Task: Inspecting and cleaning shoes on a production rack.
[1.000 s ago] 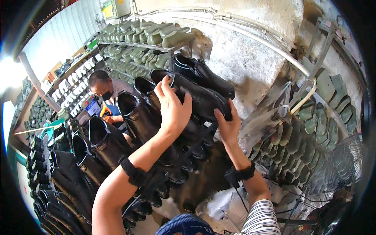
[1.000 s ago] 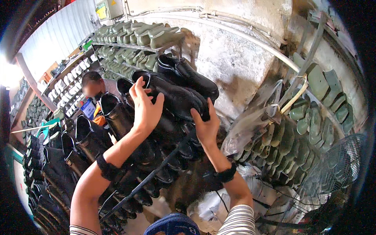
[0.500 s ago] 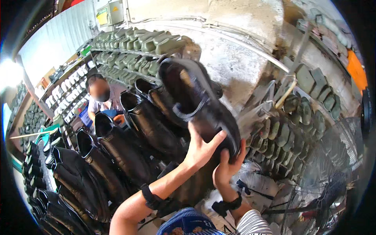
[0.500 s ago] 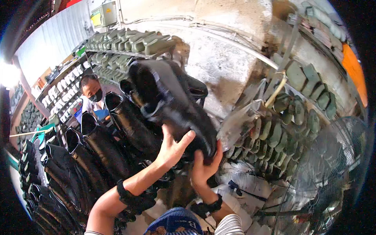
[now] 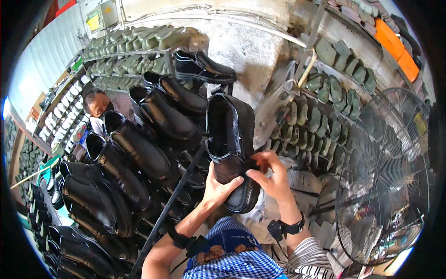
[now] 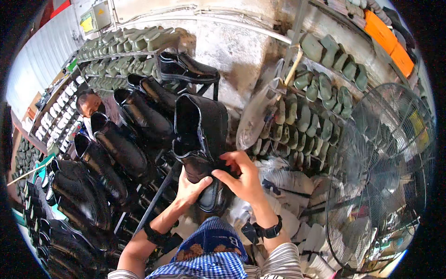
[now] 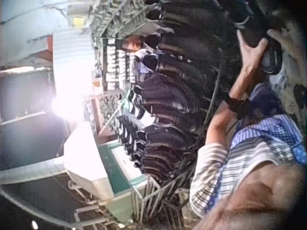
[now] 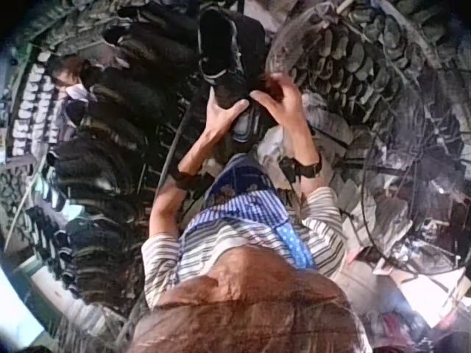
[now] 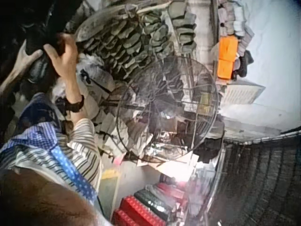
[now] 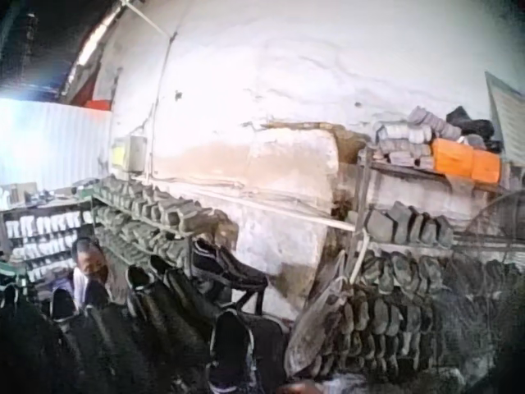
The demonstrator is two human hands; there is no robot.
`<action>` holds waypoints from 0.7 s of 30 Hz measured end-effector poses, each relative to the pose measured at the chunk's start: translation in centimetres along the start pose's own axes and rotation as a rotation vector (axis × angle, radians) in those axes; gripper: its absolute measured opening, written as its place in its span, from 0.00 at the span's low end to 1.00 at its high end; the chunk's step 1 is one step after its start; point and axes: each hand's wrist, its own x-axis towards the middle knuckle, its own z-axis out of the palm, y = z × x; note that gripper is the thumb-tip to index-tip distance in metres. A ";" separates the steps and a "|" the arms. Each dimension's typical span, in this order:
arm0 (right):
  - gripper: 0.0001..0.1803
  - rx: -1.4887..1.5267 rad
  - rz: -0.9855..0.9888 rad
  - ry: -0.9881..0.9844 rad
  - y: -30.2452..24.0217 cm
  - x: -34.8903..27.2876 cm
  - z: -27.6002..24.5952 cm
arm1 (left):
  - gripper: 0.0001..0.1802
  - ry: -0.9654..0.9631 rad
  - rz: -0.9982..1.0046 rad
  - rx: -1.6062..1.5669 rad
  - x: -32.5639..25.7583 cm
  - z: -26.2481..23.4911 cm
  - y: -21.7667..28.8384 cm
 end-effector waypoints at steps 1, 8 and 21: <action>0.19 0.002 0.039 -0.020 -0.7 -0.3 0.2 | 0.37 -0.018 -0.013 -0.025 -0.7 0.0 -0.3; 0.14 -0.015 0.253 -0.221 -1.6 -3.1 -0.3 | 0.44 -0.059 -0.055 0.031 -3.9 -1.1 -2.1; 0.16 0.762 0.648 -0.156 -3.1 -4.2 -0.4 | 0.49 -0.095 -0.002 0.274 -6.9 -2.6 -4.2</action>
